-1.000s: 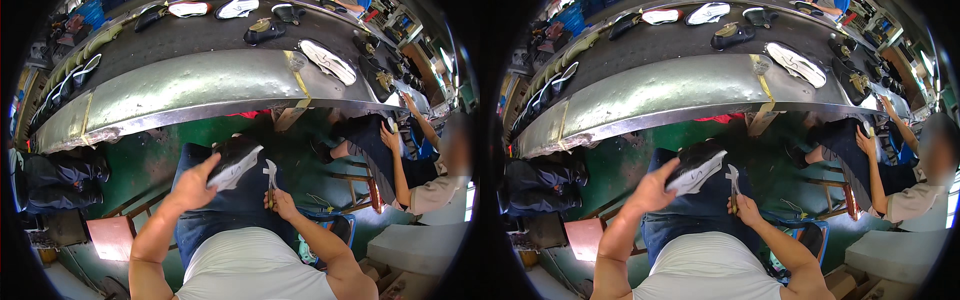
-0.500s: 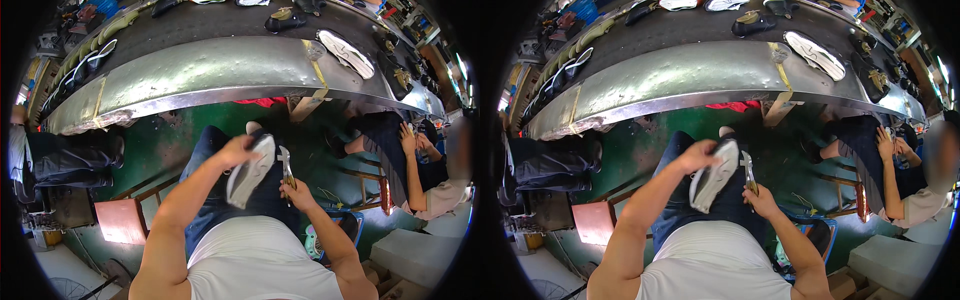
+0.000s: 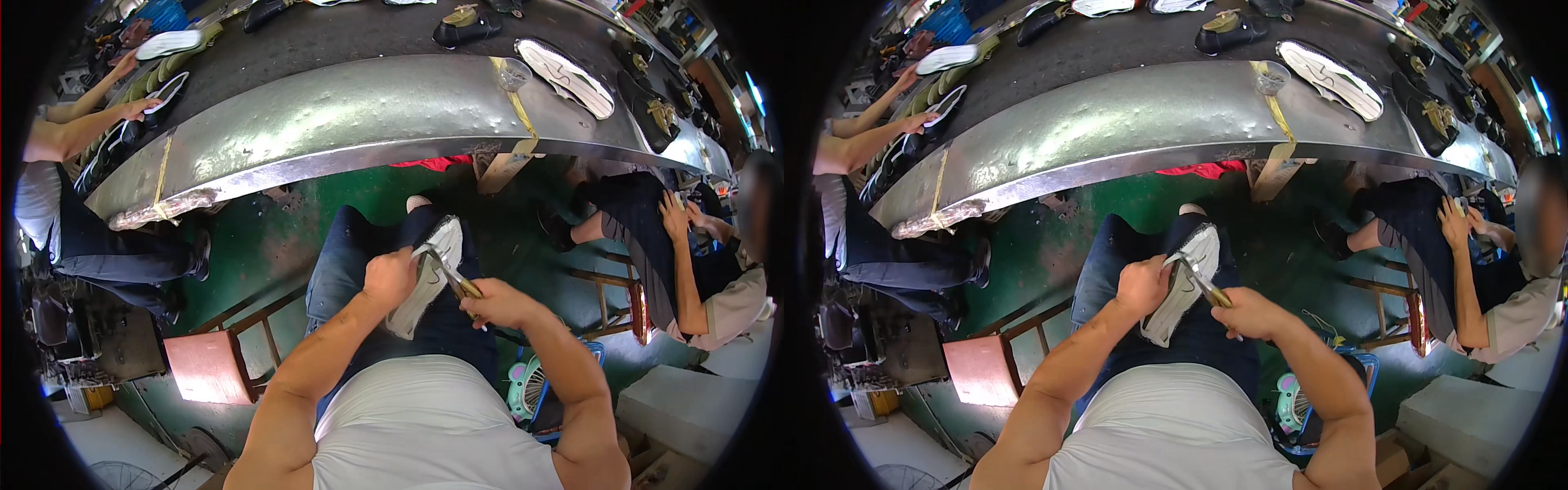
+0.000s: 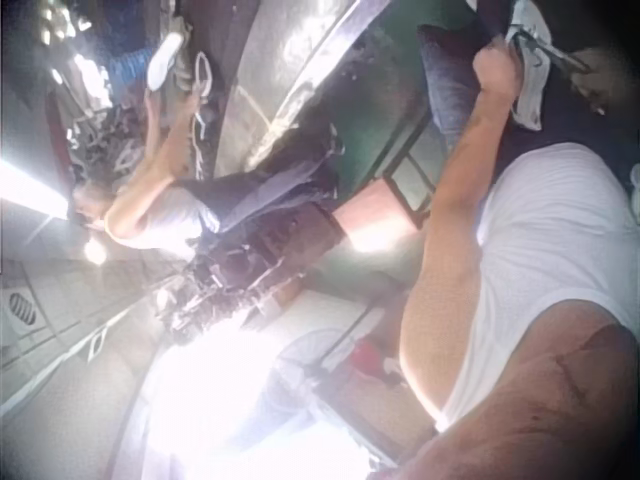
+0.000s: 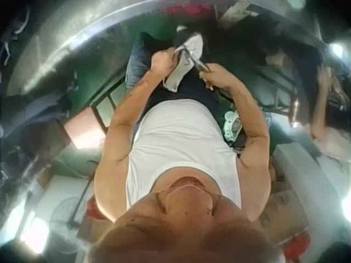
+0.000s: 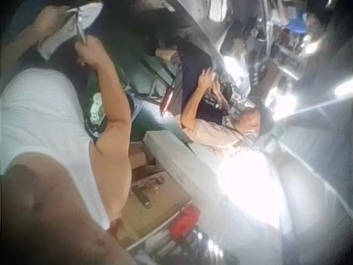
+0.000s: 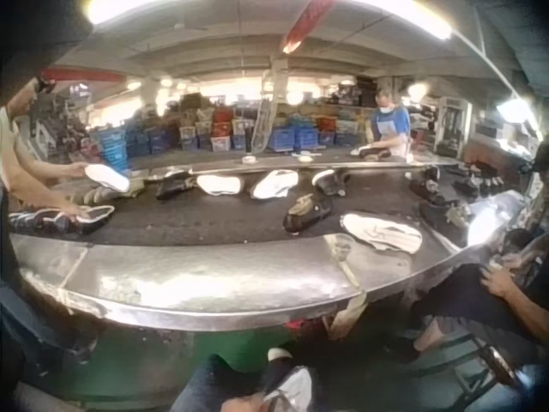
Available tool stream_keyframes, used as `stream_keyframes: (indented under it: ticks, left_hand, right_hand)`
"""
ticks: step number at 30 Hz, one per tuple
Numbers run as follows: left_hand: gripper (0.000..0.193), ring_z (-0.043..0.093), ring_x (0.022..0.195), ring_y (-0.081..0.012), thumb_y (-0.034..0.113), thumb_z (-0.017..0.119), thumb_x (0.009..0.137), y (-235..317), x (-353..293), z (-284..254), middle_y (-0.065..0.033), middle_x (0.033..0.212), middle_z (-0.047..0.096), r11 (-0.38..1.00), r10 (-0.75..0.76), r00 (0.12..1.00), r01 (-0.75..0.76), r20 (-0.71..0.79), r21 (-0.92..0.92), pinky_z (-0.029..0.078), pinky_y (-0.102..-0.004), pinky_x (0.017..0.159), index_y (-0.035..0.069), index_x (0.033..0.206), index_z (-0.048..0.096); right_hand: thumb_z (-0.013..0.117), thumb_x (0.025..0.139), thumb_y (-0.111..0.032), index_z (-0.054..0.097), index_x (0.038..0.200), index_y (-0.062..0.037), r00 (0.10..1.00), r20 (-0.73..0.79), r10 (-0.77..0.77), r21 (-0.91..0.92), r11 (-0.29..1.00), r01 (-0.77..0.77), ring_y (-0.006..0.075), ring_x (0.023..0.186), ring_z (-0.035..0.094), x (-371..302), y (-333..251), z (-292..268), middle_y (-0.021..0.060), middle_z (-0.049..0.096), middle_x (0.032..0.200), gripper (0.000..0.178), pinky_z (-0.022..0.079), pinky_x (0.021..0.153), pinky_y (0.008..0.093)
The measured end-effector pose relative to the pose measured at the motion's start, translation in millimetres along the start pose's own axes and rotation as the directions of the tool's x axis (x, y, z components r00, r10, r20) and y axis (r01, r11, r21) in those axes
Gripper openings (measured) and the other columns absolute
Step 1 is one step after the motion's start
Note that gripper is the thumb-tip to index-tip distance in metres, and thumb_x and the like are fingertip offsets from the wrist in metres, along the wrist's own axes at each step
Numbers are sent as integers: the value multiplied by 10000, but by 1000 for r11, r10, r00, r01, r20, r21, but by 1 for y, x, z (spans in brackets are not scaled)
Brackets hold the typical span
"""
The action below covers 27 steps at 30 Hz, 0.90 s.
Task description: Using pincers to pull and secure the shoe upper onto the last on an assembly line.
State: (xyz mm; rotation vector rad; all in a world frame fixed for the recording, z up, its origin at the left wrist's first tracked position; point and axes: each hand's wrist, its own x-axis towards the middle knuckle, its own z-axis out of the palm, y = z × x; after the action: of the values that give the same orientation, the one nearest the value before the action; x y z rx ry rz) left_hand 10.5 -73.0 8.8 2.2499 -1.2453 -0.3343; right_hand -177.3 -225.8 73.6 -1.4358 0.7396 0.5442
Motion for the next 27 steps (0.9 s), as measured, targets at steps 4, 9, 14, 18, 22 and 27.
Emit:
stream_keyframes:
  ticks: [4, 9, 14, 18, 22, 27]
  left_hand:
    - [321, 711, 726, -328, 306, 580, 984, 20, -4, -13, -192, 786, 701, 995, 67, 991, -75, 112, 65, 559, -428, 672, 9, 1051, 681]
    - [518, 667, 921, -181, 482, 436, 1048, -45, 24, 20, -103, 996, 705, 429, -301, 857, 514, 419, -743, 531, -336, 834, 23, 1151, 654]
    - [499, 612, 1099, -185, 491, 531, 1013, -57, 15, 11, -74, 1215, 636, -83, 23, 818, 575, 575, -814, 494, -366, 977, 85, 1301, 570]
    - [612, 584, 1162, -178, 467, 635, 965, -55, 22, 14, -67, 1296, 604, -8, -54, 803, 594, 593, -805, 480, -371, 1006, 76, 1414, 492]
    - [666, 606, 1140, -177, 441, 706, 923, -55, 30, 19, -59, 1238, 645, 49, -76, 791, 611, 607, -790, 483, -354, 1005, 68, 1431, 490]
    - [655, 622, 1108, -174, 385, 718, 926, -46, 31, 10, -70, 1225, 655, 38, -153, 765, 638, 626, -769, 500, -349, 979, 59, 1444, 482]
  right_hand:
    - [601, 958, -232, 623, 1030, -9, 991, 94, 90, -76, 994, -83, 133, 747, 625, -7, -32, -21, 63, 664, 894, 235, 527, 676, 329]
    - [598, 960, -251, 620, 977, 24, 992, -41, -115, -678, 733, 57, 369, 842, 684, 13, -46, -4, 216, 685, 886, 276, 527, 765, 451]
    - [595, 948, -238, 608, 977, 39, 922, -136, -363, -564, 794, 229, 463, 923, 643, 48, -12, 22, 286, 666, 928, 278, 504, 803, 505]
    - [616, 937, -252, 612, 989, 37, 920, -265, -289, -366, 913, 181, 456, 919, 646, 55, 3, 48, 277, 667, 912, 294, 500, 795, 501]
    - [628, 941, -280, 612, 1064, 26, 902, -362, -235, -134, 971, 199, 434, 877, 652, 56, 18, 68, 250, 667, 900, 330, 505, 793, 473]
    - [617, 965, -284, 603, 993, -1, 989, -147, -31, 52, 998, 39, 214, 742, 682, 47, -1, 35, 116, 658, 814, 285, 518, 653, 342]
